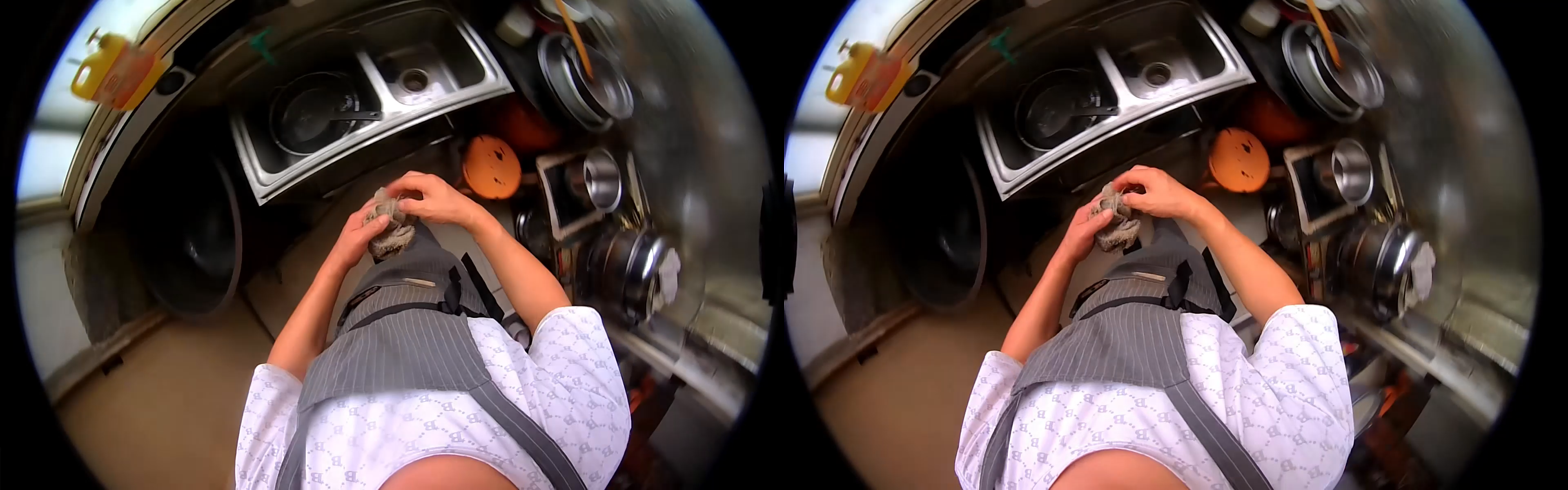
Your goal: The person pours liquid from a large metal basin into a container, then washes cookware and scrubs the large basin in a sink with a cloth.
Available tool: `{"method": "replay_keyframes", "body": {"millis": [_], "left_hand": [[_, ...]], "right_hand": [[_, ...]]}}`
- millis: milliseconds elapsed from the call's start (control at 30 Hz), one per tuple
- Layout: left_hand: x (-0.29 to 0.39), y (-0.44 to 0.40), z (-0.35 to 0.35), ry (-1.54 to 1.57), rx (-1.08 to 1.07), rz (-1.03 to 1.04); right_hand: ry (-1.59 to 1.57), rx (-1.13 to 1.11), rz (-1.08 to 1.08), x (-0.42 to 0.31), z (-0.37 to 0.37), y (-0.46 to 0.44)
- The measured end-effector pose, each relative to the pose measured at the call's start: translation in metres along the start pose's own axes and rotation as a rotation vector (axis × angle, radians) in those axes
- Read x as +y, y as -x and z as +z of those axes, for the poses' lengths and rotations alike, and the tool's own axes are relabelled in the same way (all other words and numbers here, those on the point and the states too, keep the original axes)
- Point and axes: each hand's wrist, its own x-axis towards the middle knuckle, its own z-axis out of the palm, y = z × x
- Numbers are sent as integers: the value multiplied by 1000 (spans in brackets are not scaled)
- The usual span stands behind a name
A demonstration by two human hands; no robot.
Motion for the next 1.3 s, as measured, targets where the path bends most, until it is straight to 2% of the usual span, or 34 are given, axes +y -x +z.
{"method": "replay_keyframes", "body": {"millis": [67, 200, 267, 367, 433, 533, 567, 600, 667, 733, 833, 867, 933, 1000, 1067, 1133, 1200, 1233, 1267, 1300], "left_hand": [[10, 1, 13, -128, -128, 5], [-4, 0, 40, -204, -284, -57], [-17, -7, 59, -657, -263, 179], [-5, -13, 99, -797, -225, 317], [-3, -19, 128, -813, -215, 472], [11, -4, 181, -785, -256, 485], [3, -7, 193, -780, -266, 634], [1, -3, 205, -782, -285, 642], [0, 2, 230, -1000, -328, 656], [-15, 2, 251, -1018, -360, 643], [-36, 7, 284, -1138, -388, 479], [-39, 9, 299, -1142, -402, 492], [-47, 24, 326, -1097, -438, 280], [-71, 32, 347, -1055, -484, 290], [-92, 48, 374, -760, -538, 29], [-106, 72, 401, -652, -666, -29], [-114, 98, 423, -512, -767, -154], [-114, 103, 426, -470, -860, -252], [-110, 108, 430, -476, -867, -255], [-102, 116, 434, -378, -918, -363]], "right_hand": [[99, 242, 56, -12, 10, 42], [123, 542, 45, -32, 35, 115], [154, 673, 70, -39, 46, 148], [228, 923, 79, -49, 58, 192], [171, 1025, 123, -57, 61, 218], [80, 1114, 169, -70, 63, 258], [51, 1114, 185, -73, 64, 274], [21, 1112, 201, -75, 67, 290], [63, 1174, 163, -75, 66, 323], [96, 1226, 141, -72, 67, 362], [74, 1383, 301, -56, 67, 425], [10, 1415, 345, -36, 69, 444], [-132, 1505, 430, -12, 84, 474], [-144, 1566, 418, 19, 104, 491], [-141, 1625, 404, 52, 122, 497], [-394, 1643, 263, 38, 134, 490], [-728, 1342, 216, 1, 136, 509], [-662, 1512, 216, 29, 147, 502], [-667, 1520, 214, 31, 149, 511], [-650, 1478, 205, 31, 151, 523]]}}
